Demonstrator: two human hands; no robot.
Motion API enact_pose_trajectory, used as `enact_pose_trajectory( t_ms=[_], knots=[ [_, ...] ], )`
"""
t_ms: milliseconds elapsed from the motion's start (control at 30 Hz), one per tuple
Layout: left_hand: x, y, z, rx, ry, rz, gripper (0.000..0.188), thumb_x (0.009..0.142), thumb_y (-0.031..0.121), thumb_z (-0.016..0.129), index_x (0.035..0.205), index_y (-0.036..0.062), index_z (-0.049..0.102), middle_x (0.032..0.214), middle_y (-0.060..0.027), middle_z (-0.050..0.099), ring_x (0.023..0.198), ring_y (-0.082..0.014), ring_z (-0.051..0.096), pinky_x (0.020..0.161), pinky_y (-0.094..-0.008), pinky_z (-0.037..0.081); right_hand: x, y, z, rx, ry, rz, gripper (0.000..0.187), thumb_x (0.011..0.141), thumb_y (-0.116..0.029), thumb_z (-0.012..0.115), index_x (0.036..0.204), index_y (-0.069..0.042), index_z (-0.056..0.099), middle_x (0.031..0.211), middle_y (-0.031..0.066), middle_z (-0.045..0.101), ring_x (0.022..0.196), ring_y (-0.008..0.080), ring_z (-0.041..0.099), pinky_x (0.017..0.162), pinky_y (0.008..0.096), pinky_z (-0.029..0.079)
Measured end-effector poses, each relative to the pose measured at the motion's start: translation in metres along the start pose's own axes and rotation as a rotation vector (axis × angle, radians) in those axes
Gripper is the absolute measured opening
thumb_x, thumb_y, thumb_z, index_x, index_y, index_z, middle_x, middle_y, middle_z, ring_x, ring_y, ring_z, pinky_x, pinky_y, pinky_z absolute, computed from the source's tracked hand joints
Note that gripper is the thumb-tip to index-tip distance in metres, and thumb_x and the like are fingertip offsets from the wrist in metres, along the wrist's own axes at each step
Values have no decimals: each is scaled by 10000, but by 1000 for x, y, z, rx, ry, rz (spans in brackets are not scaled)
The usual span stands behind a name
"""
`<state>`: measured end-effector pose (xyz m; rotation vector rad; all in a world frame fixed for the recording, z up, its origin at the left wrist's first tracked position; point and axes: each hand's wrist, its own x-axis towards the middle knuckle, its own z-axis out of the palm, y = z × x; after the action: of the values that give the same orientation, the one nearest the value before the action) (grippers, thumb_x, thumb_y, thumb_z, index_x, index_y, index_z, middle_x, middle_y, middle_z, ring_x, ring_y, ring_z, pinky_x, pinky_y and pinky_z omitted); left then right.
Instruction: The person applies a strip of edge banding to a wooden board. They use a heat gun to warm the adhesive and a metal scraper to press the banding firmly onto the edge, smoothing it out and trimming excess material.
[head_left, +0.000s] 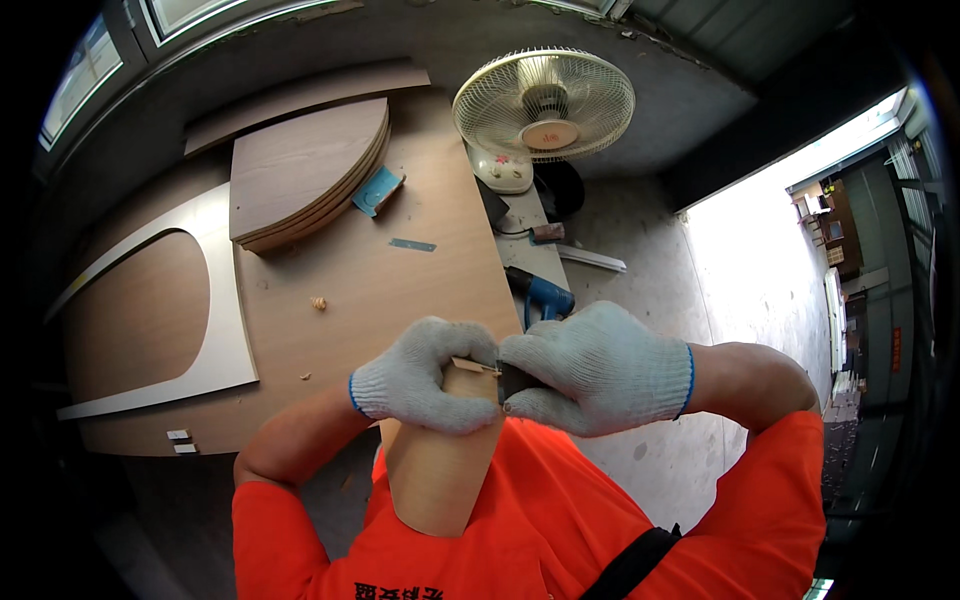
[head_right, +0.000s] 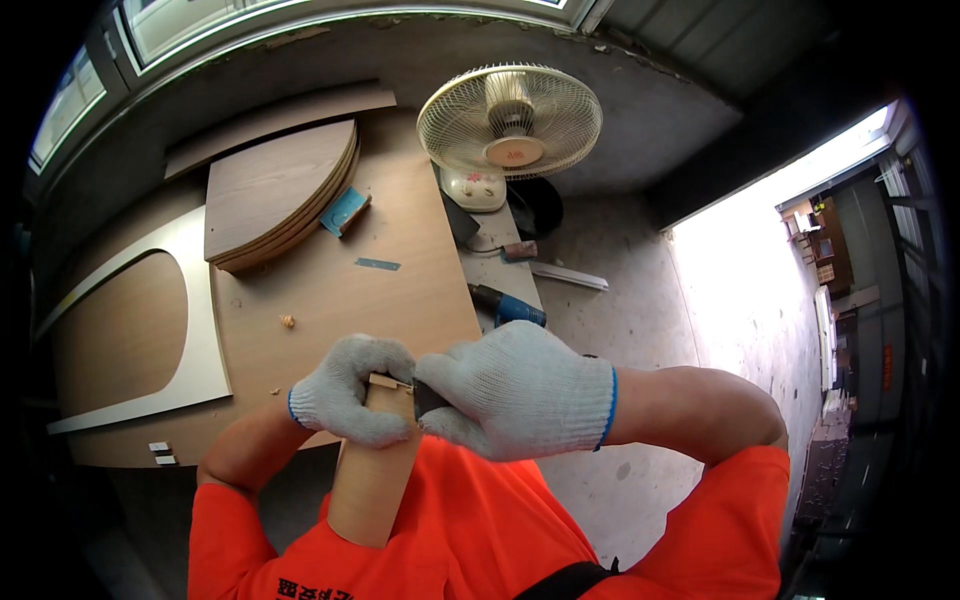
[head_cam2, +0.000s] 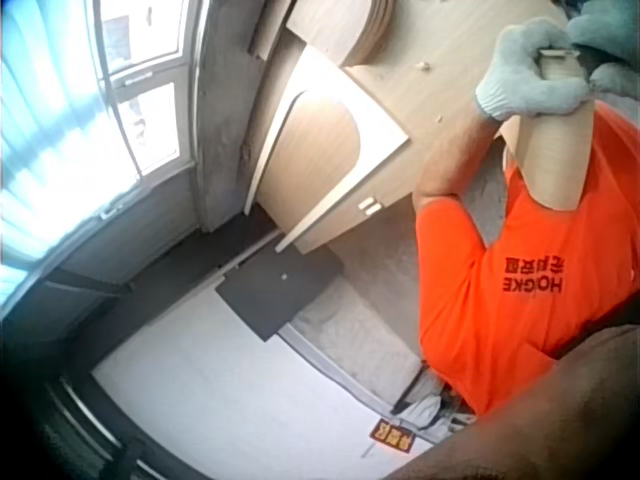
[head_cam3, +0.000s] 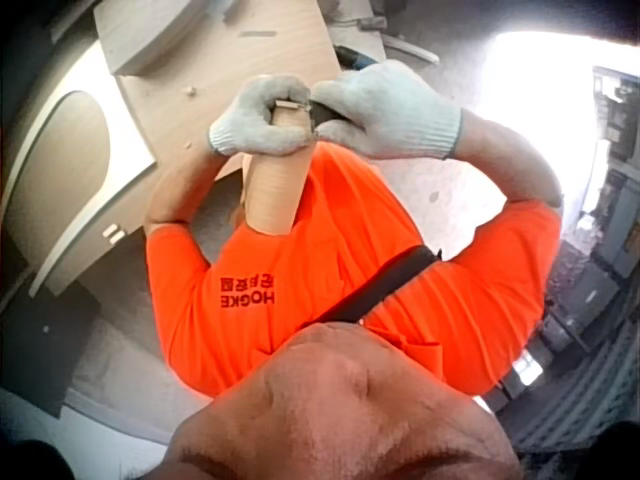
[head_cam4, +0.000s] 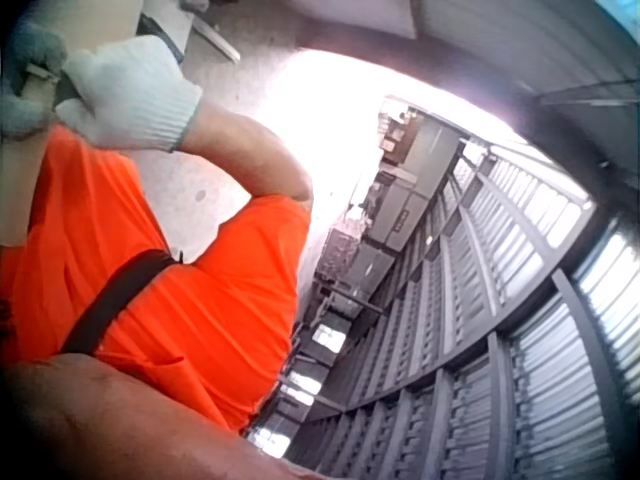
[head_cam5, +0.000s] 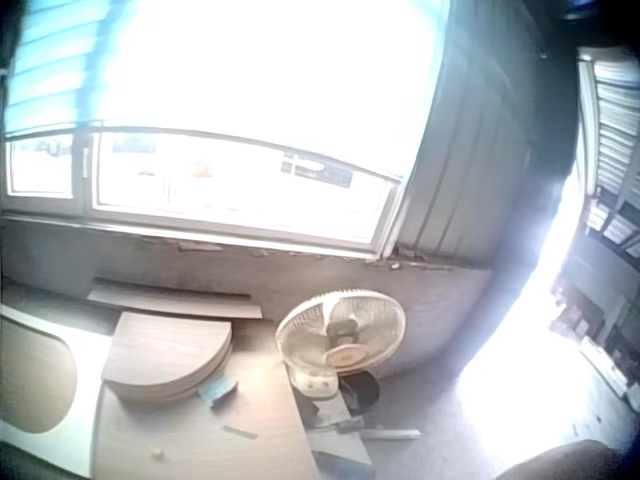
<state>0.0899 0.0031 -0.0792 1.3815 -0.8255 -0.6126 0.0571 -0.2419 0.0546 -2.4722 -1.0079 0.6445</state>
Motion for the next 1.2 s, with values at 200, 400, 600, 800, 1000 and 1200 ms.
enact_pose_trajectory(
  t_ms=[200,400,600,800,1000,1200],
  knots=[
    [2,4,0,9,-13,-7,443,767,297,915,1052,-2,755,963,-137,782,881,-201,762,830,-361,617,3,-2,-7,-63,-24,-2,340,1025,-378,776,1129,-72,671,823,119,713,691,339,733,624,432,571],
    [-1,0,1,-44,8,-36,452,764,288,913,1091,2,788,1002,-139,798,916,-208,773,855,-361,621,-7,-6,3,172,101,122,285,1007,-328,752,1092,-59,708,916,169,752,834,378,764,756,462,602],
    [-9,-4,-4,-37,34,-1,499,757,295,912,1157,12,819,1054,-146,811,946,-228,789,877,-362,629,-20,-11,2,202,182,262,260,1021,-298,748,1117,-59,717,938,156,758,847,346,756,763,435,596],
    [-8,1,-2,-122,72,-86,551,665,226,925,1137,-38,819,1026,-122,816,914,-188,777,829,-342,628,-24,-12,10,311,160,308,257,1018,-277,788,1130,-57,715,932,128,740,813,284,728,746,390,578],
    [-8,-2,-3,-154,70,-70,567,667,243,933,1147,-35,814,1033,-121,818,917,-187,777,835,-344,630,-19,-8,12,528,117,354,293,1034,-299,717,1130,-23,731,934,129,773,832,257,757,784,388,604],
    [-4,-2,-7,-56,37,-39,563,659,273,944,1115,-27,807,1025,-125,817,907,-185,776,821,-342,628,-13,5,30,602,171,365,301,1025,-278,773,1172,-23,710,941,115,725,803,198,706,741,364,573]
  ],
)
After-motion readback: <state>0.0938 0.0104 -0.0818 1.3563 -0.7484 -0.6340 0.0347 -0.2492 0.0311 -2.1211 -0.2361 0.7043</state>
